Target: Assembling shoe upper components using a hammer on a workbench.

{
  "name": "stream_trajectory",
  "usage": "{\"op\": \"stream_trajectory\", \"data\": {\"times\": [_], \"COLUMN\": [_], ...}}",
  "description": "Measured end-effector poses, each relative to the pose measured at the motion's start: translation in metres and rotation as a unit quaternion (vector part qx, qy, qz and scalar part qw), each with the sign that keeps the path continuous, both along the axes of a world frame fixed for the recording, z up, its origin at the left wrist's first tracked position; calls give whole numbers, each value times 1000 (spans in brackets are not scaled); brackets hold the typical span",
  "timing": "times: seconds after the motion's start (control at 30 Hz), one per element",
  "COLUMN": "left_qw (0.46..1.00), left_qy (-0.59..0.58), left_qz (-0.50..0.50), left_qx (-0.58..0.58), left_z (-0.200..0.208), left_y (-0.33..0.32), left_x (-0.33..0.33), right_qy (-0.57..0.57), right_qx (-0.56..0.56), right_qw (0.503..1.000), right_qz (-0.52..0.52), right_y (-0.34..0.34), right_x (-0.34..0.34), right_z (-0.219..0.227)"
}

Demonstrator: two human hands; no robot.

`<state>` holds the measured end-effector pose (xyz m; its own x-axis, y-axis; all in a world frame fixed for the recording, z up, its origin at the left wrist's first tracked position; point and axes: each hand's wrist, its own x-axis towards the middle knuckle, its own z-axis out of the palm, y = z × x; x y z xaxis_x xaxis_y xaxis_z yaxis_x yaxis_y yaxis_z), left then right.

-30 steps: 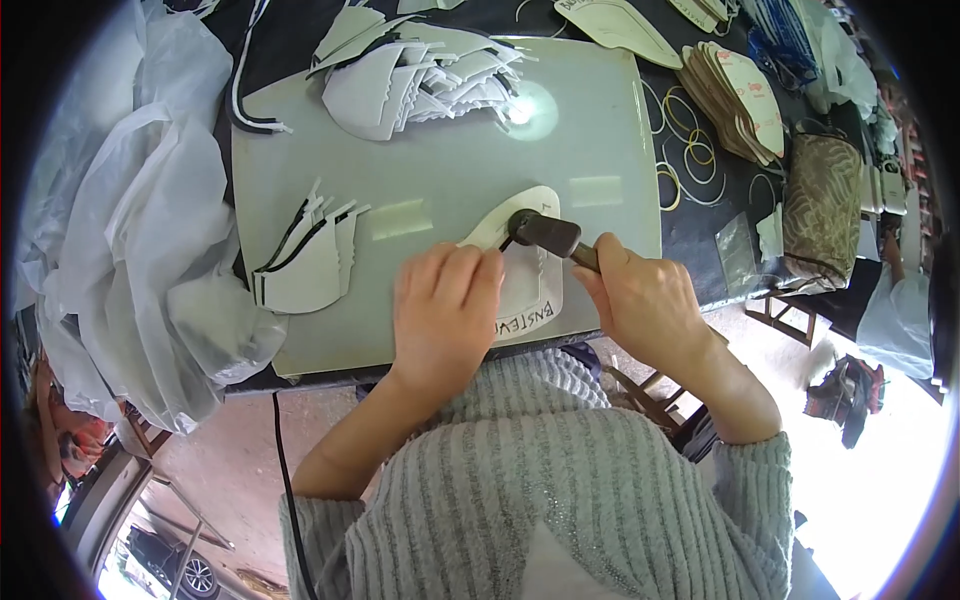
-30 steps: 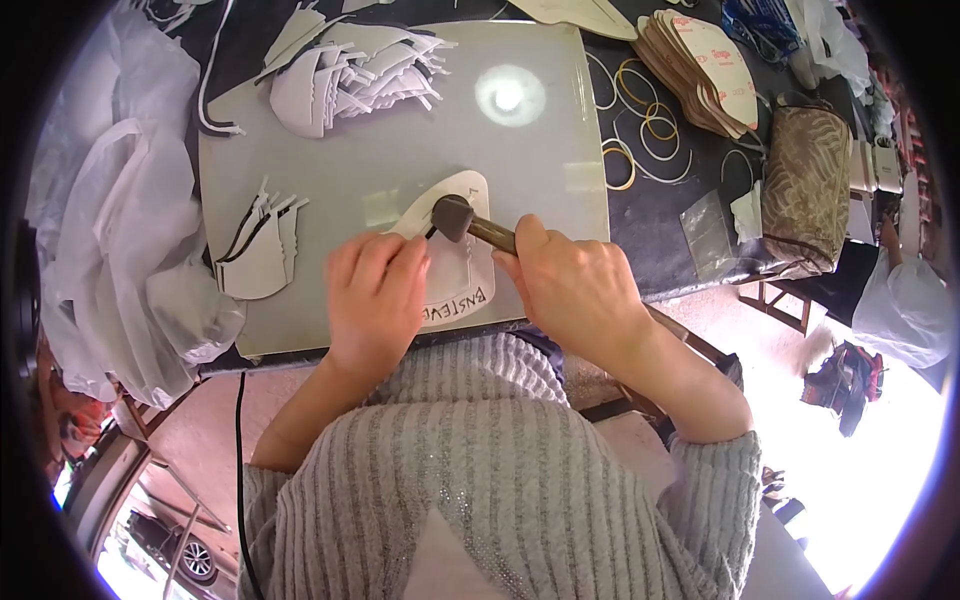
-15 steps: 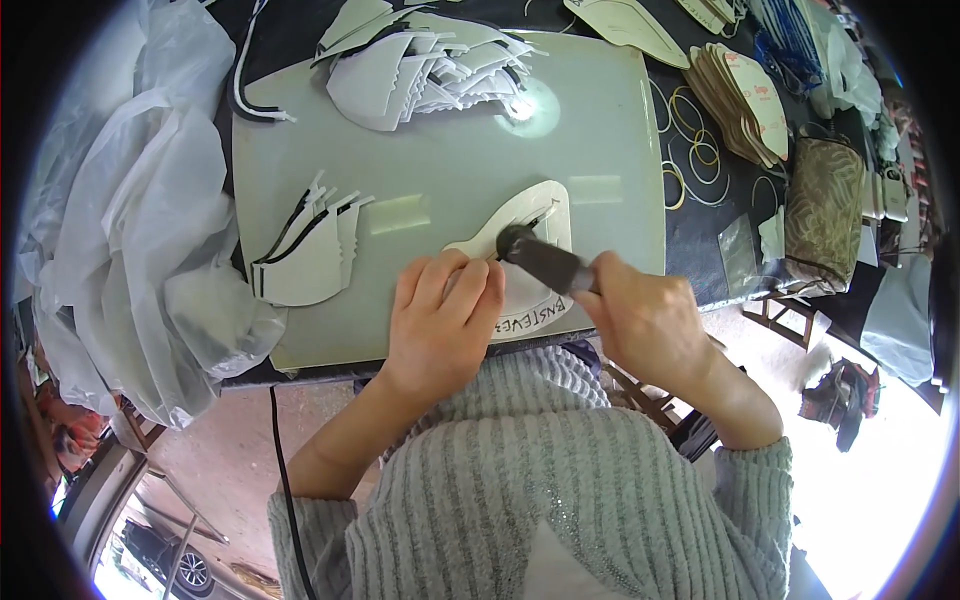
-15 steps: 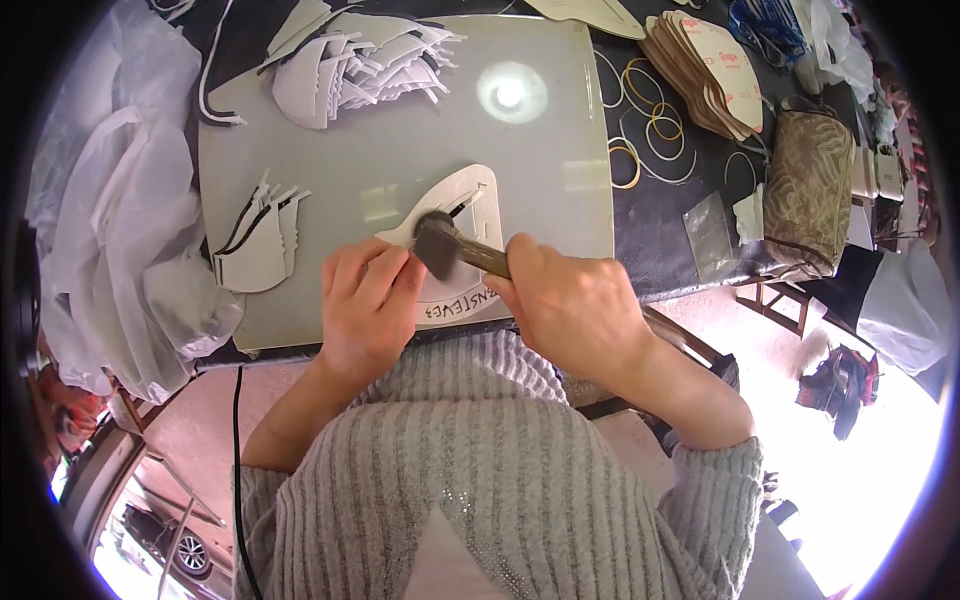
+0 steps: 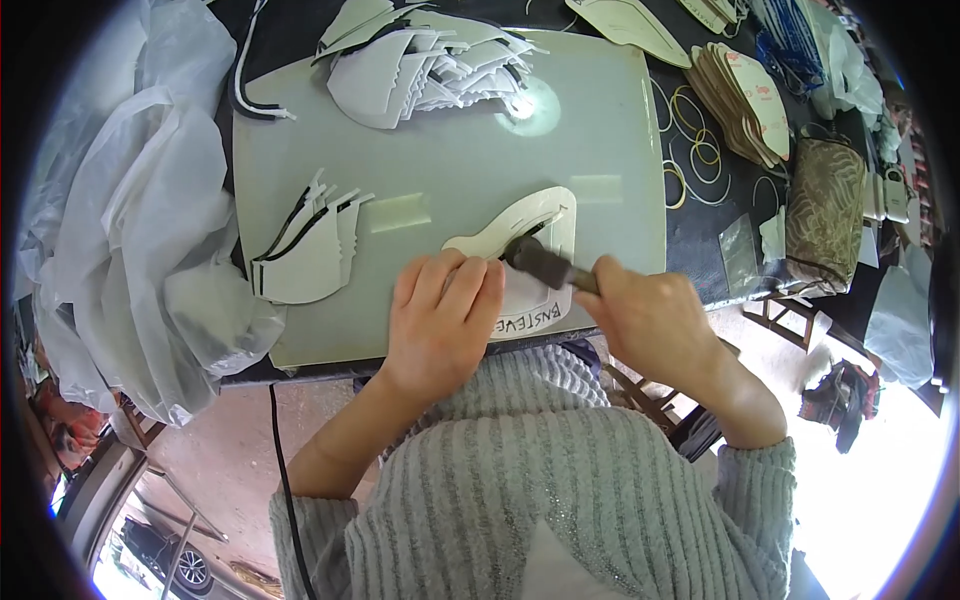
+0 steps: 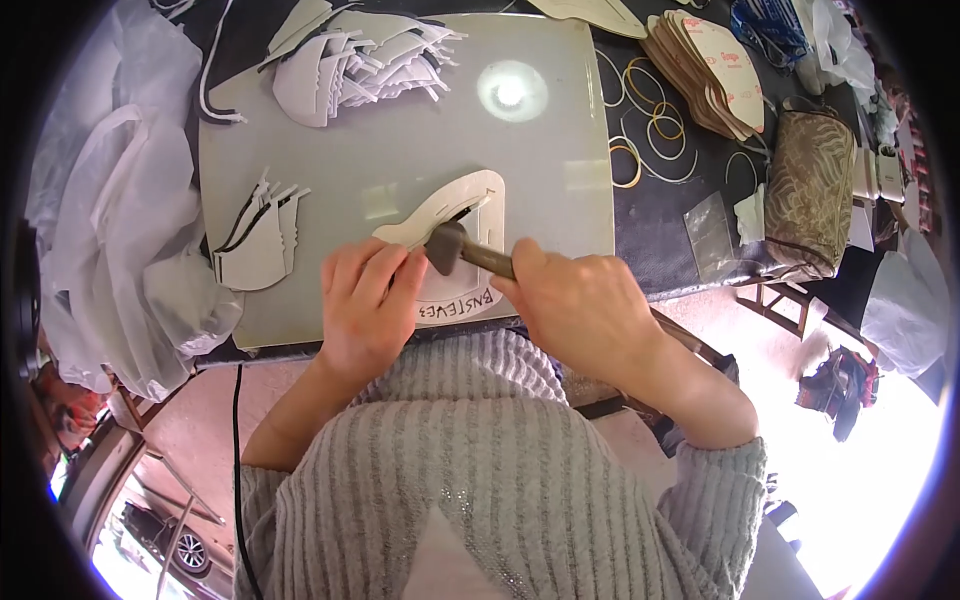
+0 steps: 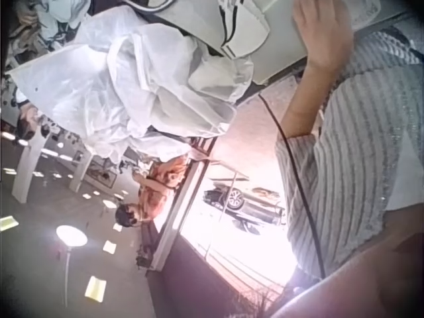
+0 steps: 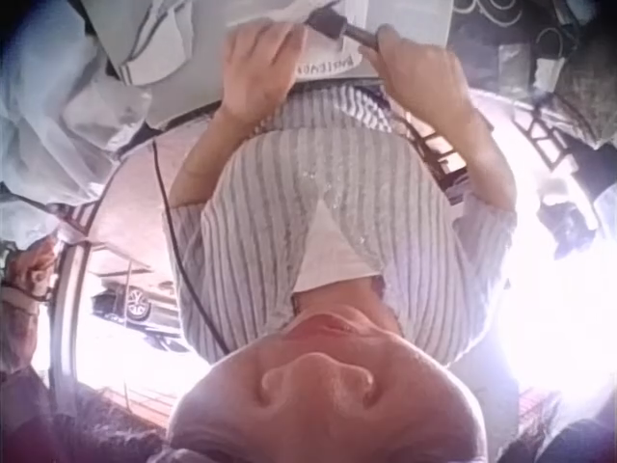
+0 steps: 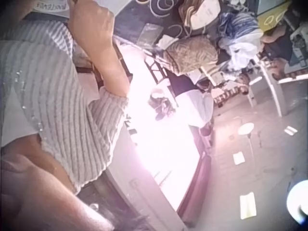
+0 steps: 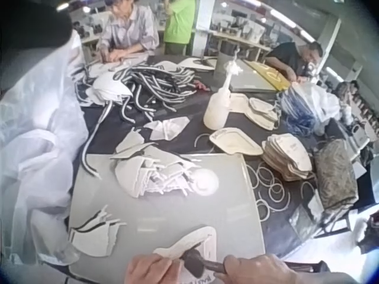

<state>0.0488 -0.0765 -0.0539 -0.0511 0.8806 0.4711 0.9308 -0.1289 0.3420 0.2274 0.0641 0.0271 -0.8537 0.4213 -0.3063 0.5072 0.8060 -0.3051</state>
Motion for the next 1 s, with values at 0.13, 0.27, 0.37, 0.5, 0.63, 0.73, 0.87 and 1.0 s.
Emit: {"op": "stream_trajectory", "data": {"times": [0.13, 0.27, 0.37, 0.5, 0.63, 0.73, 0.87, 1.0], "left_qw": [1000, 996, 989, 981, 977, 972, 973, 970], "left_qy": [-15, -80, -145, -191, -202, -210, -198, -184], "left_qz": [3, 16, 27, 37, 39, 48, 59, 67], "left_qx": [-1, -23, -19, -29, -58, -96, -104, -144], "left_z": [1, 10, 15, 10, 6, 11, 16, 20], "left_y": [2, 12, 30, 52, 57, 62, 66, 68], "left_x": [-1, -2, -2, 7, 8, 8, 9, 8], "right_qy": [66, 81, 17, 19, 20, 23, 39, 54], "right_qx": [-11, 1, 15, -8, -8, -14, -19, -2], "right_qw": [997, 989, 997, 994, 995, 995, 995, 995], "right_qz": [-26, -123, -79, -103, -99, -97, -94, -88], "right_y": [7, 13, 12, 10, 10, 10, 11, 9], "right_x": [20, 24, 27, 26, 26, 29, 30, 30], "right_z": [-3, 3, -13, -14, -15, -16, -18, -21]}}
